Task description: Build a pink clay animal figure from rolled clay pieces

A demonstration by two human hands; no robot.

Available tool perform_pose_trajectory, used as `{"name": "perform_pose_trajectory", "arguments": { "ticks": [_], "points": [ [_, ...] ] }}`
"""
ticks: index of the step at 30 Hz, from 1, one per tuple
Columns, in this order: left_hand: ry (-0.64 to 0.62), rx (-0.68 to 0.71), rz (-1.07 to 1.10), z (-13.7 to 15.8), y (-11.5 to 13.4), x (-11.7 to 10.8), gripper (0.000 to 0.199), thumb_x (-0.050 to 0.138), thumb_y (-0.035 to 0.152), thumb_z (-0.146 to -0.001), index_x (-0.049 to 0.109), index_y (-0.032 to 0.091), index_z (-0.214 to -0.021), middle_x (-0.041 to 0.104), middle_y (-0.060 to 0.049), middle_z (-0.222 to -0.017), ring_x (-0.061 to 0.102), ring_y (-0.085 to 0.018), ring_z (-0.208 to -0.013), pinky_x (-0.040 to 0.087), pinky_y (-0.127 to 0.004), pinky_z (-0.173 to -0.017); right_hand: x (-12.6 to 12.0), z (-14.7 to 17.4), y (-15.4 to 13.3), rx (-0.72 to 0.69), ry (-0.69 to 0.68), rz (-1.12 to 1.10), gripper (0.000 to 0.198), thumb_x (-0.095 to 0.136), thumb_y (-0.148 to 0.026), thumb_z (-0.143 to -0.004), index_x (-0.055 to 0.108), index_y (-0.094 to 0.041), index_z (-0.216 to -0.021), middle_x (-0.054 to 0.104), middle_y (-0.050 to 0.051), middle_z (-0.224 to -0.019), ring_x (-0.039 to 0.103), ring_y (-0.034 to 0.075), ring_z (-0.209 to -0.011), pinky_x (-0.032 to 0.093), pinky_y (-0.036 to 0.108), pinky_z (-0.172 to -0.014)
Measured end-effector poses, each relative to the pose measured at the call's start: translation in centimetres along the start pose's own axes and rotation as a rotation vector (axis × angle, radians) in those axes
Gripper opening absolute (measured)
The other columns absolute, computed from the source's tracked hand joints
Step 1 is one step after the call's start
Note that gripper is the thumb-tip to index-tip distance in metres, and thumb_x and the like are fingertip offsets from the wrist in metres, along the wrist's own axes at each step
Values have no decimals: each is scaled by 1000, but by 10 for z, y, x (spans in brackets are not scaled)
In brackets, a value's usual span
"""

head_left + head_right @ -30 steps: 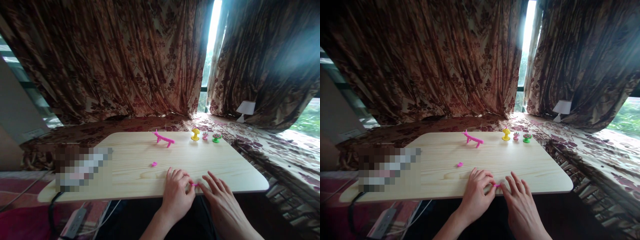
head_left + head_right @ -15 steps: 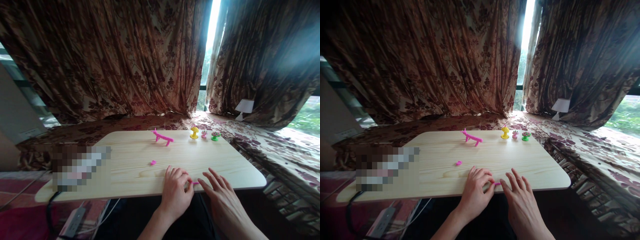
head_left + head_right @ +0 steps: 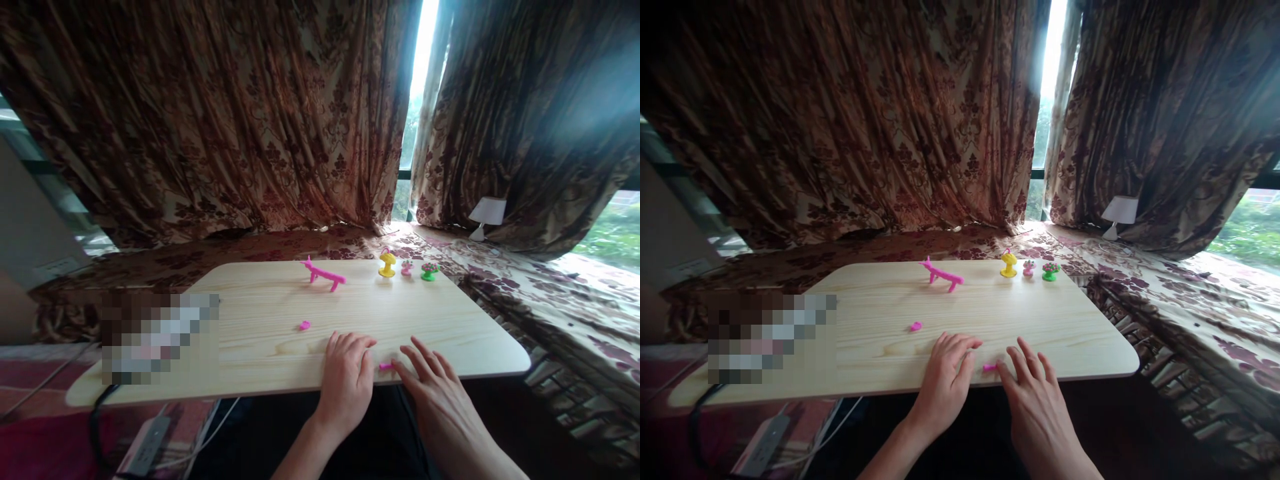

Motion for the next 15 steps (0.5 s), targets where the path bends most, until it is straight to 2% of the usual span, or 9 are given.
{"name": "perform_pose_trajectory", "arguments": {
  "ticks": [6,10,15],
  "points": [
    [-6,20,-29,1,3,1,27,42,10,-83,60,24,-97,63,-1,-97,54,-19,-98,24,-46,-105,-3,0,-2,1,-2,22,56,49,-8,-71,54,-27,-123,48,5,-136,25,28,-134,28,45,-103],
    [-17,31,-37,2,5,1,24,50,12,-77,60,24,-95,62,-1,-96,54,-20,-98,22,-46,-106,-1,-5,0,8,10,30,52,51,-9,-72,56,-27,-120,49,6,-135,28,28,-133,28,45,-103],
    [-43,66,-59,3,9,4,17,59,17,-72,62,25,-87,61,-2,-93,54,-21,-97,20,-48,-107,1,6,0,-1,15,14,53,53,-13,-72,54,-29,-123,48,5,-136,27,27,-133,28,45,-104]
  ]
}}
Point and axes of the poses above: each hand's wrist, its own z-axis away from the middle knuckle, its own x-axis out of the palm, y = z × x, the point moved 8 cm from there along -z, towards the middle knuckle
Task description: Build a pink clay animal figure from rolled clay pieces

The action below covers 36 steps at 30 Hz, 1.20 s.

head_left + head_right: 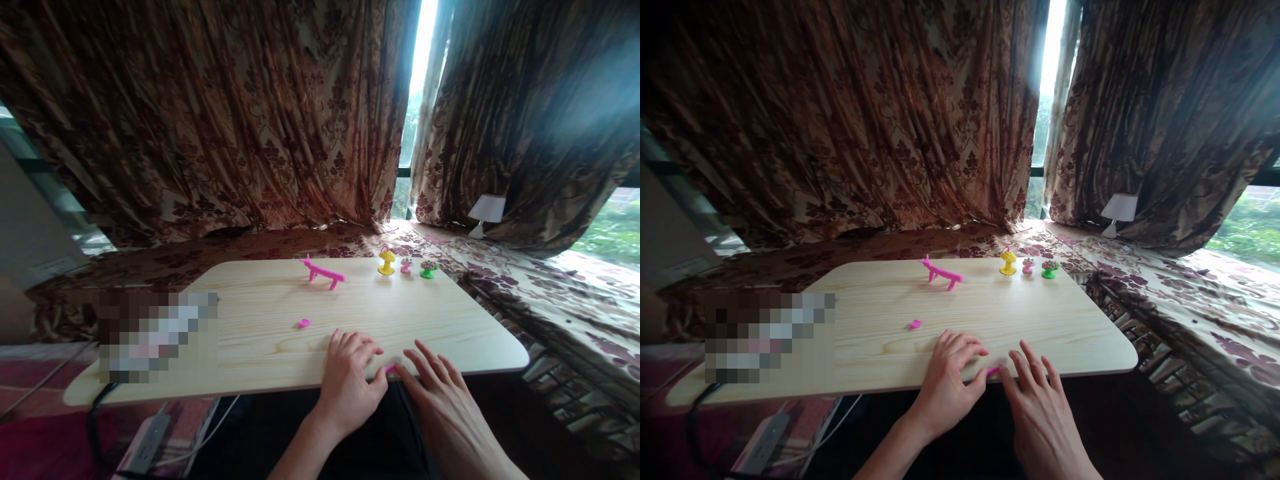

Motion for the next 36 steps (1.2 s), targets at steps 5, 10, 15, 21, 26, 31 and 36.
{"name": "perform_pose_trajectory", "arguments": {
  "ticks": [5,10,15,21,26,31,36],
  "points": [
    [6,18,-10,-1,2,0,7,59,17,-74,61,24,-75,60,-1,-88,55,-19,-94,18,-48,-108,-3,-4,0,22,-8,-2,51,51,-11,-73,56,-28,-121,49,5,-135,27,27,-134,28,44,-104],
    [6,19,-19,-1,2,0,9,58,16,-75,61,24,-74,60,-1,-86,55,-18,-92,20,-46,-107,-7,-11,1,19,17,-8,53,51,-10,-72,56,-26,-122,48,6,-136,25,27,-134,27,45,-104],
    [10,28,-16,-1,4,-2,8,58,19,-76,63,24,-72,61,-2,-86,55,-19,-92,21,-48,-106,-1,-3,0,-3,-2,-24,52,53,-13,-74,53,-28,-124,48,6,-136,25,27,-134,27,45,-104],
    [-1,32,-24,-2,4,-1,7,60,18,-74,62,24,-72,62,-2,-89,55,-20,-94,24,-48,-104,-1,-5,-5,4,-15,-28,53,51,-11,-75,52,-26,-125,47,6,-137,23,27,-135,26,44,-105],
    [-17,26,-19,-1,2,-1,8,58,18,-76,62,24,-77,61,-2,-90,55,-20,-94,24,-47,-104,-3,-8,-7,-3,-5,-22,55,49,-8,-73,52,-25,-125,48,6,-135,23,26,-135,26,44,-105],
    [-19,37,-2,-1,5,-2,8,58,19,-74,62,24,-79,61,-2,-90,54,-21,-95,24,-48,-104,-1,-1,-5,0,-25,-18,52,51,-13,-75,52,-27,-125,47,6,-137,24,27,-135,26,45,-104],
    [-37,50,-17,0,5,1,13,63,19,-70,60,23,-82,60,-3,-93,53,-21,-96,26,-47,-104,1,-14,-9,10,-29,-25,57,45,-6,-73,50,-24,-127,47,6,-136,22,25,-135,25,44,-106]
  ]
}}
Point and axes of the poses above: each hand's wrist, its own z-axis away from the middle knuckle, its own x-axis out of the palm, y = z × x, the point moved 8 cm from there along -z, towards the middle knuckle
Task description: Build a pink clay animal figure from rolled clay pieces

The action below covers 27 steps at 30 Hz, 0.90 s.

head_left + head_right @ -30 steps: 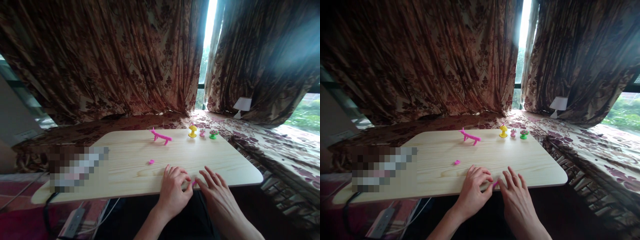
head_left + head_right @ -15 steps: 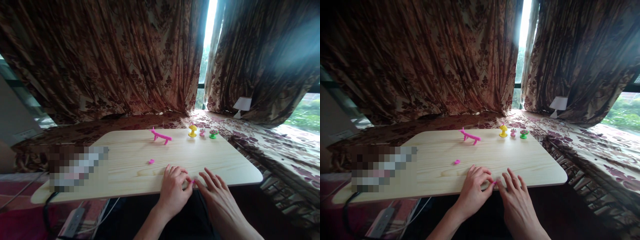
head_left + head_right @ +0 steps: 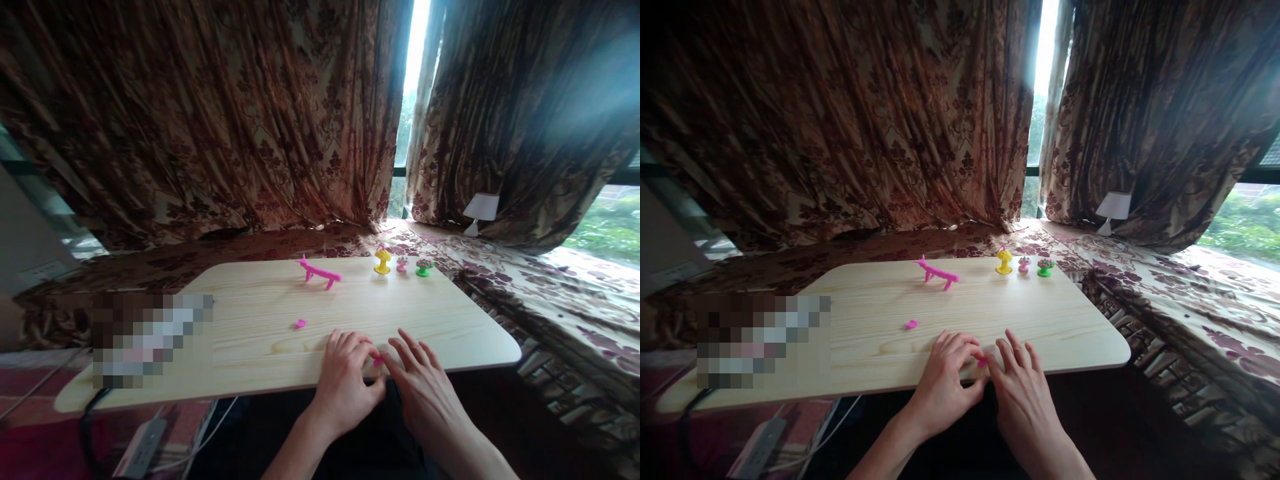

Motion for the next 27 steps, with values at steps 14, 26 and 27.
{"name": "perform_pose_trajectory", "arguments": {
  "ticks": [14,26,27],
  "points": [
    [28,-40,-13,-2,-4,-3,9,59,15,-73,58,23,-73,61,-2,-90,55,-21,-92,31,-46,-99,-12,11,9,9,21,26,54,49,-10,-72,56,-25,-123,47,8,-137,26,29,-134,28,47,-103],
    [60,-127,-125,15,-38,-38,9,56,14,-75,59,23,-76,60,-2,-92,54,-22,-94,36,-44,-94,-1,-16,-34,-99,8,-66,67,41,0,-67,49,-26,-128,43,5,-139,18,25,-137,24,45,-105],
    [62,-124,-124,16,-38,-39,9,56,14,-76,59,23,-76,60,-2,-92,54,-22,-94,36,-44,-94,0,-16,-36,-102,3,-71,68,41,0,-66,48,-26,-129,43,5,-139,17,25,-137,23,45,-105]
  ]
}}
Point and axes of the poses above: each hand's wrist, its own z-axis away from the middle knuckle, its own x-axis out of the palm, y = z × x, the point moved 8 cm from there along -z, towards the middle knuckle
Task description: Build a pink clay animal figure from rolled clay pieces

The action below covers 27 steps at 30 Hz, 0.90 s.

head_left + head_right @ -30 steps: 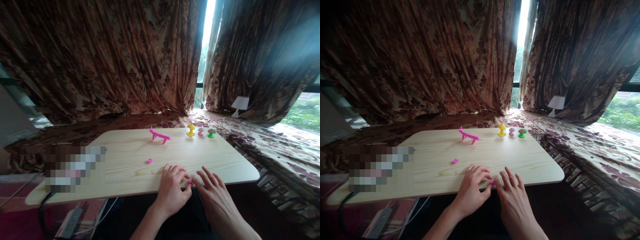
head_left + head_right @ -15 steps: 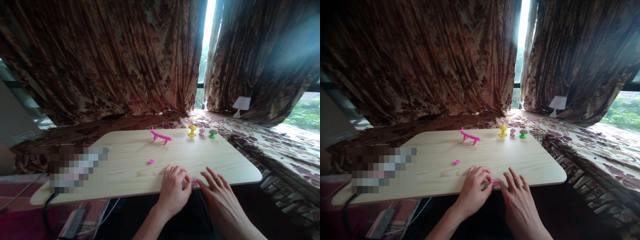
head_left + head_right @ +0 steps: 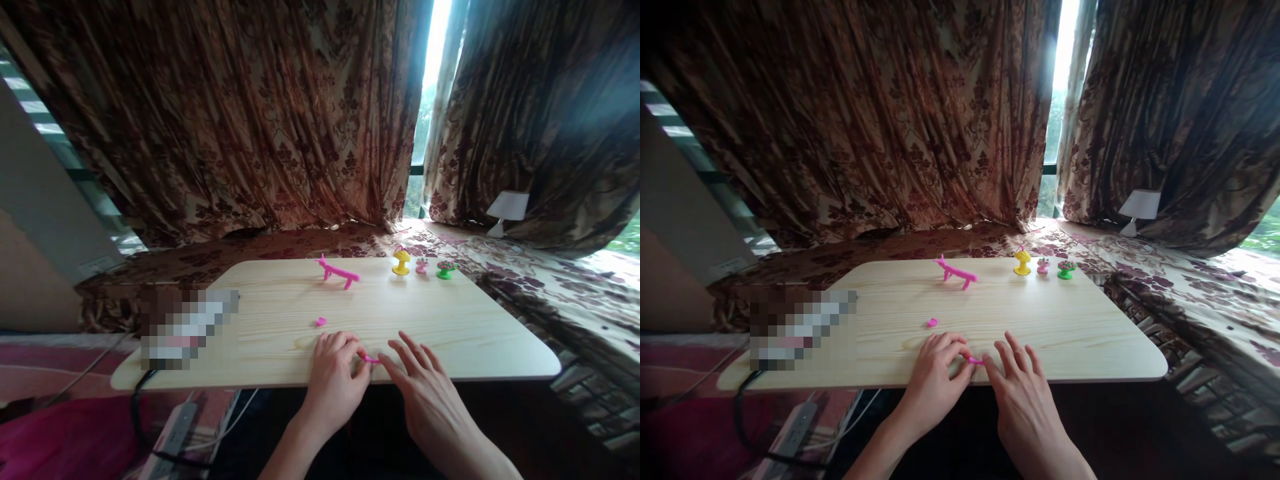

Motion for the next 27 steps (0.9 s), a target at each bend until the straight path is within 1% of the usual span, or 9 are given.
{"name": "perform_pose_trajectory", "arguments": {
  "ticks": [4,7,12,17,20,23,27],
  "points": [
    [-10,4,22,3,0,-2,10,56,14,-76,60,24,-78,59,-2,-92,54,-22,-95,36,-44,-95,3,1,-3,-12,-21,-11,71,40,1,-65,46,-27,-130,41,4,-140,16,24,-137,22,44,-106],
    [-24,1,39,6,-2,-2,13,55,14,-77,60,24,-83,59,-2,-93,53,-21,-95,36,-42,-94,5,-1,-5,-12,-27,-13,67,41,-1,-67,47,-27,-129,42,5,-140,15,24,-137,21,45,-106],
    [-19,-8,48,8,-5,-2,15,52,12,-78,60,24,-84,59,-1,-93,53,-20,-95,35,-43,-95,3,-6,-9,-21,-49,-15,52,47,-11,-74,51,-24,-125,43,7,-139,17,26,-137,20,45,-107],
    [-18,-22,78,8,-6,-3,21,51,9,-76,59,25,-88,60,-1,-95,53,-20,-98,30,-44,-101,6,2,-11,-50,-57,17,51,50,-18,-79,47,-26,-129,41,7,-141,15,27,-137,18,47,-108],
    [-17,-10,64,8,-4,-3,19,51,12,-77,60,25,-87,61,-1,-95,54,-21,-97,29,-45,-101,6,3,-10,-58,-46,30,50,50,-17,-81,46,-25,-130,41,8,-141,16,27,-137,19,47,-108],
    [-14,-9,46,7,-3,-3,13,53,15,-77,60,24,-82,61,-2,-93,54,-21,-96,31,-45,-99,5,-2,-10,-56,-47,32,49,50,-16,-80,48,-22,-128,42,10,-140,17,27,-137,19,47,-108],
    [-16,2,50,7,0,-4,12,55,16,-76,60,24,-83,61,-2,-94,54,-21,-97,31,-44,-99,4,-7,-12,-44,-66,23,47,50,-17,-78,51,-22,-126,43,8,-140,18,27,-136,19,47,-108]
  ]
}}
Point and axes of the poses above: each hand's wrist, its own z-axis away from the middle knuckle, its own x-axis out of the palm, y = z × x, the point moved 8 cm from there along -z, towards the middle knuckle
